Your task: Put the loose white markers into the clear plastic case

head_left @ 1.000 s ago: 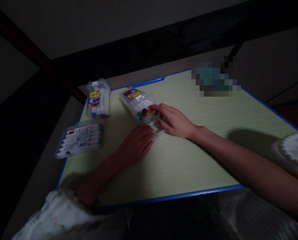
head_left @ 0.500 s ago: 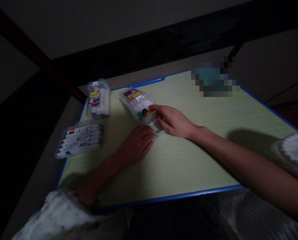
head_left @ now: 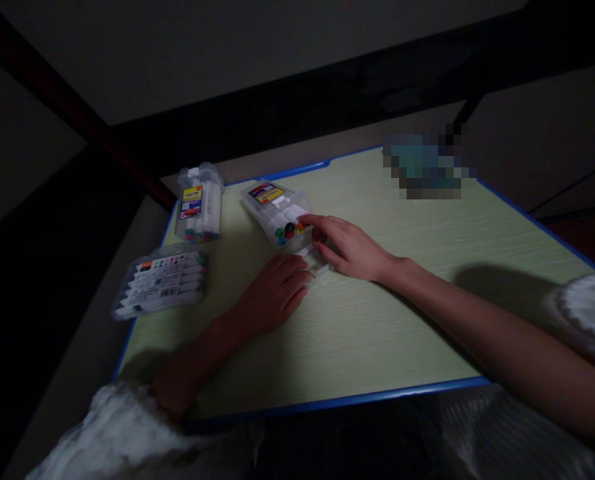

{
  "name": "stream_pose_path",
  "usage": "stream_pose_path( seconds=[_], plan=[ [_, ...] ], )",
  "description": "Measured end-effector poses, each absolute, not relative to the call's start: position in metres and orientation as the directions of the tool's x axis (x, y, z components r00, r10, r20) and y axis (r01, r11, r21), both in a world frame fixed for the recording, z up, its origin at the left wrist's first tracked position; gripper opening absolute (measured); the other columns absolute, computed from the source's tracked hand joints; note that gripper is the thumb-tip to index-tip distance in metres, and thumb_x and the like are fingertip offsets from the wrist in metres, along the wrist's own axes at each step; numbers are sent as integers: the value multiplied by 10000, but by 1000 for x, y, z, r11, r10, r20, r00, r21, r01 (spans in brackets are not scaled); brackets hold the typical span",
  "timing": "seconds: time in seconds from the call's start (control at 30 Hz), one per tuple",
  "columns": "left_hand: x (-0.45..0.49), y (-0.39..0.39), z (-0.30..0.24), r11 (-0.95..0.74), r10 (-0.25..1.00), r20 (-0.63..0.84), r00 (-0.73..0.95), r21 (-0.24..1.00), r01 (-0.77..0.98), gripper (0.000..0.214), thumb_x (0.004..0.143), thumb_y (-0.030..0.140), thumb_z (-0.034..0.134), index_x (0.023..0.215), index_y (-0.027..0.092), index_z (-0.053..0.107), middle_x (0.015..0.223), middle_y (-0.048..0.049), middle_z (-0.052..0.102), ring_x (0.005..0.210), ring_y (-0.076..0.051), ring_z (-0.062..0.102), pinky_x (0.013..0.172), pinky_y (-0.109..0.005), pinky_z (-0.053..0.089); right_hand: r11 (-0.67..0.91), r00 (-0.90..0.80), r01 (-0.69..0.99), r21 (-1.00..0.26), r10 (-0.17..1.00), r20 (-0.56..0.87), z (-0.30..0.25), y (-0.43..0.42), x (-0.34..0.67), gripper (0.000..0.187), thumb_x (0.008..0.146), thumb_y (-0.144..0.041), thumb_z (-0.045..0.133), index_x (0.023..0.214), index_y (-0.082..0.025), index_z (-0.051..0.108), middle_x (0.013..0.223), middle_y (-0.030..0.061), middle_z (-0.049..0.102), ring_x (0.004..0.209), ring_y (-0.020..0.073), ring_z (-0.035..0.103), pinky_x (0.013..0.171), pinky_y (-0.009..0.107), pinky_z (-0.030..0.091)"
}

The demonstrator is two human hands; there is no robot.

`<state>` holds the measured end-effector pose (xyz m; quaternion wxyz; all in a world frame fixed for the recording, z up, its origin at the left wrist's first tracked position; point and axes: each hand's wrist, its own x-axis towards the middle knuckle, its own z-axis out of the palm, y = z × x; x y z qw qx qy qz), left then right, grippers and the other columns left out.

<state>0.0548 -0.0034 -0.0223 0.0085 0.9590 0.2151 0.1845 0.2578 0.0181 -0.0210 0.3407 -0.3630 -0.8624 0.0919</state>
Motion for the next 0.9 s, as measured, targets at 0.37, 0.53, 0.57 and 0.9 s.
stream_pose_path(
  seconds=[0.37, 0.53, 0.57, 0.9],
  plan=[
    [54, -3, -24, -904, 422, 345, 839, 94, 416, 192, 869, 182, 430, 1016, 126, 540, 1060, -113, 561, 1063, -225, 488, 945, -427, 430, 709, -505, 567, -419, 701, 504, -21, 18, 257, 433, 823, -181, 368, 1242, -72, 387, 959, 134, 597, 816, 212, 539, 751, 387, 452],
    [55, -3, -24, -903, 426, 349, 835, 104, 417, 193, 868, 173, 429, 1008, 118, 550, 1047, -117, 567, 1060, -221, 490, 944, -416, 432, 702, -499, 579, -414, 707, 500, -21, 18, 257, 437, 817, -177, 382, 1244, -84, 381, 935, 121, 591, 808, 208, 538, 746, 380, 454],
    [55, -3, -24, -902, 428, 348, 834, 104, 419, 193, 867, 175, 430, 1006, 117, 551, 1045, -117, 567, 1058, -222, 490, 942, -414, 434, 703, -499, 580, -412, 706, 502, -21, 18, 257, 437, 817, -179, 385, 1244, -89, 380, 932, 118, 591, 807, 208, 538, 744, 379, 453],
    [56, -3, -22, -903, 424, 337, 841, 83, 422, 187, 873, 181, 413, 997, 124, 541, 1041, -109, 562, 1042, -223, 498, 931, -418, 448, 694, -492, 588, -415, 714, 498, -23, 18, 258, 436, 809, -179, 394, 1237, -94, 393, 902, 103, 594, 804, 208, 536, 759, 375, 449]
  ],
)
